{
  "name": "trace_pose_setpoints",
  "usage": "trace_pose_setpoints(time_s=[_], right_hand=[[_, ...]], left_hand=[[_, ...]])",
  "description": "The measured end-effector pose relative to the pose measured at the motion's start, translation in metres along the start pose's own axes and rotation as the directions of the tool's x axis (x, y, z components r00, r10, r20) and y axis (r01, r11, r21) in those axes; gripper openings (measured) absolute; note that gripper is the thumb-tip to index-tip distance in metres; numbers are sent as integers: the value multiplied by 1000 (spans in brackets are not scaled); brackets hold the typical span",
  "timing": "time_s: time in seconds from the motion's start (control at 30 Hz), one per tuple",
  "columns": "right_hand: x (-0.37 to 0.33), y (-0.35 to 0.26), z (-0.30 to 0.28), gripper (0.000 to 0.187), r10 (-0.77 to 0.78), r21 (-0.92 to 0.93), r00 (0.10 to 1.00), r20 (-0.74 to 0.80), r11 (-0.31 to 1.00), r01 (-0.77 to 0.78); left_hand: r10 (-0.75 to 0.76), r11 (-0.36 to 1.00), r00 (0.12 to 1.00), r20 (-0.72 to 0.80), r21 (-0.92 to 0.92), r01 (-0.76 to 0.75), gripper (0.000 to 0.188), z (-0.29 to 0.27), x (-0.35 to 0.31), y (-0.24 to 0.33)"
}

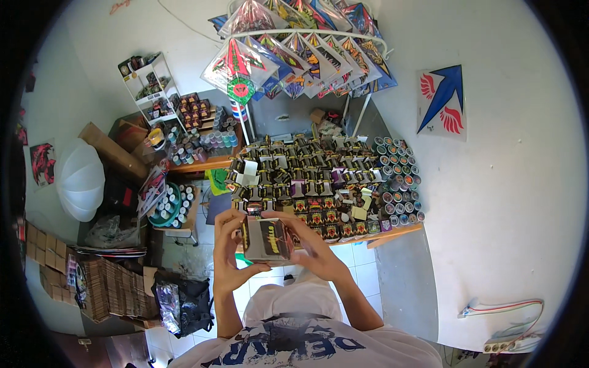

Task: The person assembles small firework units by opening rectangular boxes, inserting cylindrical components, and closing the boxes. They repeat this process for multiple units, handling the boxes and components by hand in a retail setting.

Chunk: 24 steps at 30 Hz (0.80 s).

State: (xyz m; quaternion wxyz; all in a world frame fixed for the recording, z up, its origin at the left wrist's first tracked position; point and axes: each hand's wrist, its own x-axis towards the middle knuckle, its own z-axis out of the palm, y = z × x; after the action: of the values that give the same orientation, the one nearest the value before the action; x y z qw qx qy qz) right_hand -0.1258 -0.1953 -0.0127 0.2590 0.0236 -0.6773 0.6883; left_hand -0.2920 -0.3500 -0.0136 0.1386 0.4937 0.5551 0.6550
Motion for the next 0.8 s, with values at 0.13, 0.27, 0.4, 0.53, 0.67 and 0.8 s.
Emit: trace_pose_setpoints(time_s=[0.13, 0.27, 0.4, 0.53, 0.67, 0.8], right_hand=[[-14, -2, 6, 109, 87, -102, 995, -38, 991, -91], [-13, -3, 8, 106, 74, -243, 980, -186, 963, -119], [-15, 8, 1, 107, 6, -358, 963, -268, 928, -106], [-15, 15, 1, 109, -55, -429, 955, -292, 900, -79], [-7, 10, 6, 107, -92, -454, 950, -299, 889, -57], [-3, 7, 10, 105, -117, -462, 942, -314, 886, -44]], left_hand=[[58, 992, 996, 64, -117, -51, 102, -4, 8, -4], [322, 942, 940, -109, -61, -329, 97, 5, 23, 7], [355, 880, 932, 67, 314, -358, 74, -10, 20, 18], [428, 869, 902, -66, 305, -390, 72, -2, 16, 13], [487, 809, 871, -56, 405, -426, 74, 1, 10, 14], [369, 886, 916, -158, 356, -295, 96, 10, 12, 16]])
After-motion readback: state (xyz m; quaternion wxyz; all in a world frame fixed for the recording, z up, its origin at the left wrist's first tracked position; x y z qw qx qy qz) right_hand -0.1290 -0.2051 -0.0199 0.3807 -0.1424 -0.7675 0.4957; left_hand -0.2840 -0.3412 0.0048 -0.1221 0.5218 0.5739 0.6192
